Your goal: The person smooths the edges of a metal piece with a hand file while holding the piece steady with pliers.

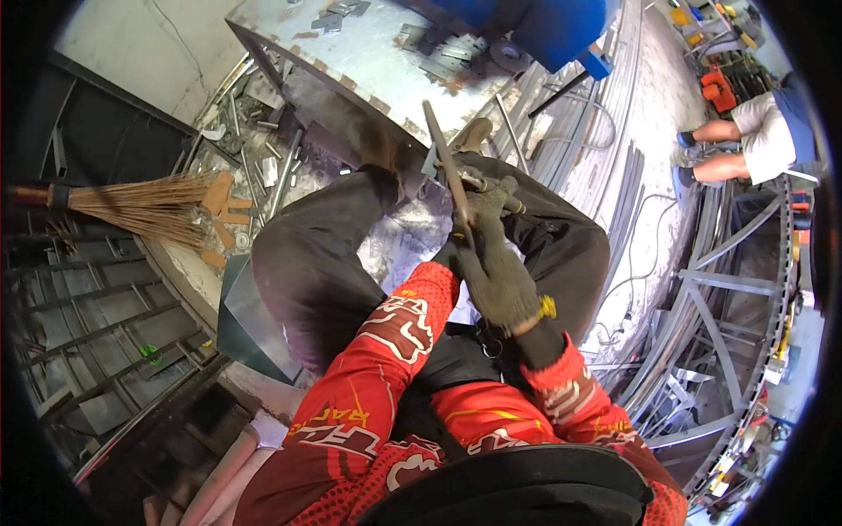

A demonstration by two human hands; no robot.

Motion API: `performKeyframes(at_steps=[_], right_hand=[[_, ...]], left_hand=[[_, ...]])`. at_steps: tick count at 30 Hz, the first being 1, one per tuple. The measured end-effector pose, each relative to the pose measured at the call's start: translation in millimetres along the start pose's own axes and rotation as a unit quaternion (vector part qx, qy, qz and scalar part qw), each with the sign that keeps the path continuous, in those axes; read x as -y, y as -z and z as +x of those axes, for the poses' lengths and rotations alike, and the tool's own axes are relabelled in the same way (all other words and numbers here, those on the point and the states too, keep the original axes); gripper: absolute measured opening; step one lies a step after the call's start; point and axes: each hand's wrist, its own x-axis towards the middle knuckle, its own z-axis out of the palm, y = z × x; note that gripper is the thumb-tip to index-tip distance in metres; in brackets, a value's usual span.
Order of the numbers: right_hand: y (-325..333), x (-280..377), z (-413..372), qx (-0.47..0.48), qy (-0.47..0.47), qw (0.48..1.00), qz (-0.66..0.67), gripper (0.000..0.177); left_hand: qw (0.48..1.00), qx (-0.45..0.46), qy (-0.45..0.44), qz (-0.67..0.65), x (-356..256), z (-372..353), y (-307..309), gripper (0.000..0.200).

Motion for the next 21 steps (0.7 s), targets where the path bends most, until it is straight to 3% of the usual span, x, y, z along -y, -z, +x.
performKeyframes(at_steps=[2,4,5,6,8,12,15,16,18,19,21], right_hand=[[-5,-2,37,0.005,0.046,0.999,0.012,0.049],[-17,-13,64,-0.14,0.251,0.943,-0.17,0.049],[-16,-13,59,-0.144,0.252,0.942,-0.17,0.049],[-11,-12,47,-0.071,0.164,0.98,-0.086,0.05],[7,-3,17,0.061,0.011,0.998,0.024,0.052],[11,-11,-22,0.038,-0.037,0.998,-0.023,0.053],[6,-7,16,0.052,0.006,0.999,0.01,0.053],[-1,-14,36,0.048,0.009,0.999,0.012,0.053],[-12,-16,71,-0.068,0.183,0.977,-0.081,0.052],[-7,-11,70,-0.073,0.185,0.977,-0.079,0.052],[10,1,66,-0.008,0.077,0.993,0.094,0.048]], left_hand=[[1.0,-0.007,0.0,0.017,2,-8,0,0.021],[0.999,-0.015,-0.001,0.034,1,-23,-3,0.021],[0.999,-0.017,-0.002,0.041,-4,-25,-5,0.021],[0.999,-0.017,-0.005,0.046,-19,-17,-4,0.021],[0.999,-0.023,-0.012,0.046,-10,-12,-10,0.021],[0.997,-0.052,-0.012,0.049,-15,12,-7,0.021],[0.996,-0.058,-0.001,0.068,-9,0,-13,0.021],[0.995,-0.06,0.0,0.076,-8,-42,-4,0.021],[0.993,-0.064,-0.004,0.097,-15,-15,-18,0.021],[0.992,-0.066,-0.005,0.106,-23,-12,-18,0.021],[0.991,-0.071,-0.012,0.116,-30,-15,-19,0.021]])
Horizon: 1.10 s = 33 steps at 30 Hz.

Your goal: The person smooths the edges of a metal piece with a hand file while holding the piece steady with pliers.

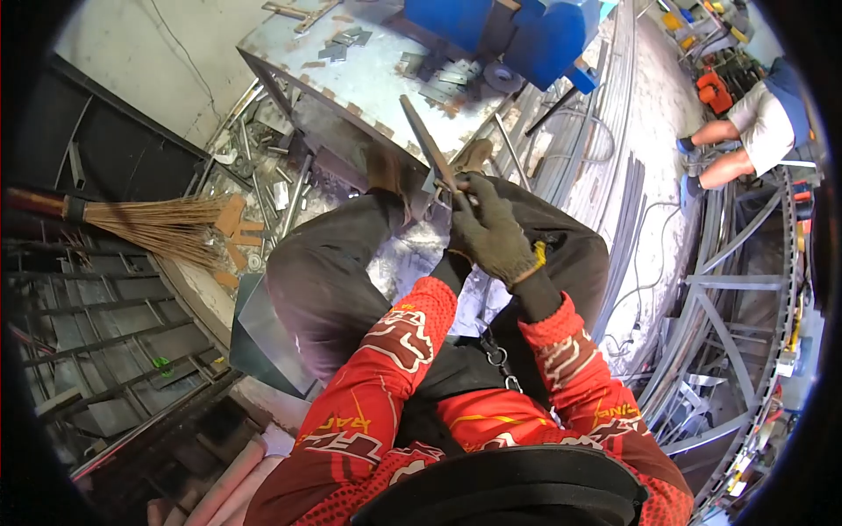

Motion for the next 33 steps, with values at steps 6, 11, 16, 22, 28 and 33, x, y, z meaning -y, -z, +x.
performKeyframes(at_steps=[6,11,16,22,28,33], right_hand=[[17,-12,-57,-0.059,-0.079,0.994,0.053,0.048],[2,5,-85,-0.026,-0.094,0.995,-0.019,0.049],[-19,6,-62,-0.012,-0.091,0.989,-0.116,0.05],[-19,-7,-40,-0.03,-0.018,0.989,-0.142,0.046],[-11,-3,-90,-0.007,-0.091,0.987,-0.13,0.046],[-20,-14,-38,-0.035,0.006,0.992,-0.124,0.043]], left_hand=[[0.999,-0.045,-0.004,-0.011,8,14,-4,0.021],[0.974,0.154,-0.062,0.152,30,58,42,0.025],[0.976,0.144,-0.047,0.159,37,45,50,0.025],[0.977,0.141,-0.025,0.161,48,8,60,0.025],[0.982,0.116,-0.021,0.148,50,58,47,0.025],[0.979,0.112,-0.007,0.172,48,17,61,0.025]])
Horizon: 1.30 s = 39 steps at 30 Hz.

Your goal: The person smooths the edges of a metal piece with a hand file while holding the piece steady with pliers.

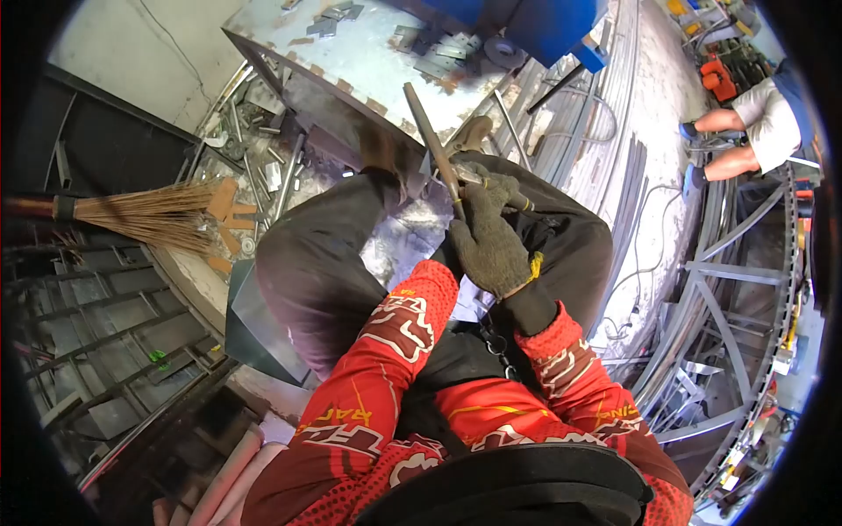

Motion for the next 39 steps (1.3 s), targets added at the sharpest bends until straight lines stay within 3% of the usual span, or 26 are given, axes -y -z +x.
performKeyframes(at_steps=[1,3,4,5,9,11,13,15,16,17,19,20,25,28,31,32,33,35,39], right_hand=[[-3,-3,5,-0.013,0.038,0.999,0.014,0.043],[7,-1,-10,0.014,0.024,0.999,0.04,0.043],[17,6,-27,0.046,-0.043,0.997,0.039,0.042],[22,10,-40,0.078,-0.112,0.99,0.039,0.042],[23,7,-61,0.073,-0.142,0.987,-0.021,0.043],[18,9,-34,0.056,-0.059,0.996,0.036,0.044],[8,-2,-4,0.05,-0.047,0.997,0.02,0.048],[-4,-13,16,-0.048,0.117,0.992,-0.015,0.048],[1,-13,11,0.025,0.039,0.998,0.042,0.046],[10,-5,3,0.024,0.043,0.998,0.039,0.046],[24,6,-29,0.058,-0.041,0.997,0.029,0.047],[25,3,-46,0.068,-0.106,0.992,0.01,0.049],[23,8,-43,0.069,-0.12,0.99,0.019,0.047],[3,-6,6,0.01,0.018,0.997,0.068,0.042],[4,-6,10,-0.003,0.055,0.998,0.041,0.041],[17,4,-2,0.077,-0.068,0.994,0.049,0.043],[22,6,-19,0.082,-0.066,0.993,0.044,0.043],[26,3,-50,0.083,-0.111,0.99,0.042,0.043],[18,8,-51,0.06,-0.109,0.99,0.07,0.042]], left_hand=[[1.0,-0.002,0.0,0.006,0,-14,0,0.025],[1.0,-0.006,-0.006,0.009,-6,-10,4,0.025],[1.0,-0.009,-0.009,0.007,-14,41,-5,0.025],[1.0,-0.014,-0.009,0.004,-6,35,-9,0.025],[1.0,-0.023,0.009,-0.004,0,46,-9,0.025],[1.0,-0.018,0.014,0.003,-9,43,-1,0.025],[1.0,-0.018,0.015,0.014,4,-13,-8,0.025],[0.999,-0.023,0.014,0.024,-9,2,-1,0.025],[0.999,-0.025,0.013,0.027,-16,8,0,0.025],[0.999,-0.026,0.01,0.027,-12,-5,-3,0.025],[0.999,-0.033,0.002,0.02,-35,47,8,0.025],[0.999,-0.04,-0.001,0.013,-20,40,-4,0.025],[0.998,-0.054,0.012,0.006,-18,47,-2,0.025],[0.998,-0.055,0.013,0.02,-14,18,-3,0.026],[0.998,-0.058,0.012,0.031,-22,5,-3,0.026],[0.998,-0.061,0.01,0.029,-22,11,-5,0.026],[0.998,-0.066,0.007,0.024,-27,47,-12,0.026],[0.997,-0.081,0.009,0.011,-19,50,-11,0.026],[0.996,-0.086,0.026,0.012,-15,45,-12,0.027]])
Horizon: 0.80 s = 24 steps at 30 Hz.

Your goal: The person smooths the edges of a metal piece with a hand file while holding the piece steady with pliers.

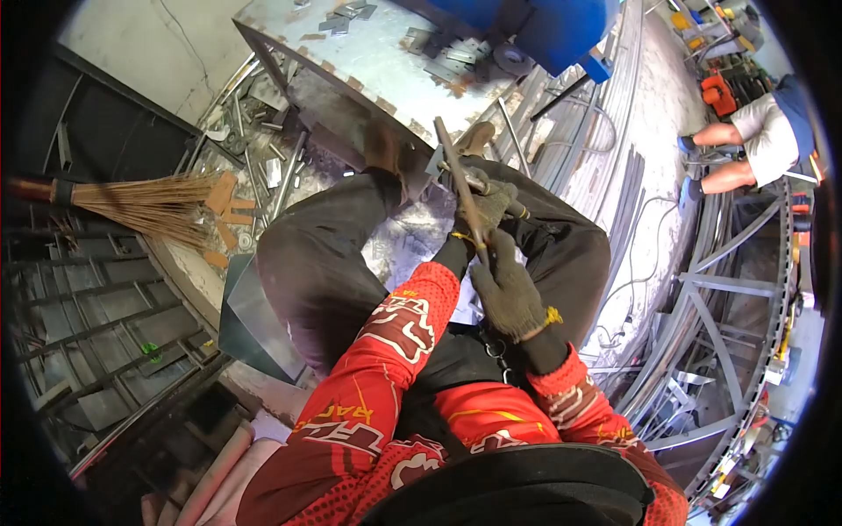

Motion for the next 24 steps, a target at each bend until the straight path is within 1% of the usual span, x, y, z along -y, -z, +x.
performKeyframes(at_steps=[2,3,4,5,6,7,8,9,10,12,14,16,17,18,19,20,21,22,23,24], right_hand=[[-3,8,35,-0.006,0.051,0.998,-0.028,0.042],[-6,2,53,-0.009,0.053,0.998,-0.024,0.042],[-13,-10,72,-0.052,0.155,0.984,-0.073,0.042],[-13,-4,81,-0.096,0.254,0.955,-0.122,0.042],[-9,-1,76,-0.099,0.255,0.954,-0.121,0.042],[-3,2,62,-0.044,0.155,0.984,-0.071,0.042],[2,5,48,0.012,0.053,0.998,-0.022,0.042],[-2,-7,34,-0.042,0.1,0.993,-0.036,0.043],[-1,-14,17,-0.038,0.099,0.994,-0.04,0.043],[2,-22,-11,-0.009,-0.041,0.997,-0.068,0.047],[1,-20,-11,-0.014,-0.033,0.998,-0.058,0.049],[-1,-16,16,-0.011,0.05,0.999,-0.011,0.047],[-2,-9,33,-0.017,0.067,0.998,0.009,0.044],[-3,-11,50,-0.019,0.07,0.997,0.013,0.044],[-7,-16,68,-0.058,0.159,0.985,-0.027,0.044],[-11,-20,76,-0.098,0.244,0.962,-0.066,0.044],[-7,-10,66,-0.033,0.154,0.988,0.0,0.045],[-2,-3,54,-0.033,0.155,0.987,-0.001,0.045],[3,1,40,-0.005,0.095,0.995,0.005,0.048],[5,-1,26,0.026,0.033,0.999,0.01,0.051]], left_hand=[[1.0,-0.003,-0.001,0.008,7,-13,2,0.027],[1.0,-0.005,0.0,0.013,5,-20,6,0.027],[1.0,-0.006,0.0,0.019,2,-27,10,0.027],[1.0,-0.007,0.001,0.025,-3,-33,14,0.027],[1.0,-0.008,0.001,0.028,-6,-38,16,0.027],[1.0,-0.008,0.0,0.028,-7,-41,15,0.027],[1.0,-0.009,-0.002,0.026,0,-39,3,0.028],[1.0,-0.011,-0.002,0.022,-4,-20,-6,0.028],[1.0,-0.015,-0.001,0.017,-12,-1,-2,0.028],[1.0,-0.023,0.005,0.009,-9,1,1,0.028],[1.0,-0.02,0.014,0.011,-6,-4,1,0.028],[1.0,-0.019,0.016,0.018,-6,-3,-6,0.029],[0.999,-0.02,0.017,0.023,-11,4,-9,0.029],[0.999,-0.023,0.017,0.028,-5,-19,-3,0.029],[0.999,-0.025,0.017,0.034,-9,-24,4,0.029],[0.999,-0.027,0.018,0.039,-12,-28,6,0.029],[0.999,-0.028,0.019,0.043,-7,-41,6,0.029],[0.998,-0.029,0.018,0.044,-9,-36,5,0.029],[0.998,-0.032,0.017,0.041,-5,-29,-7,0.03],[0.999,-0.036,0.016,0.036,-24,-3,5,0.03]])
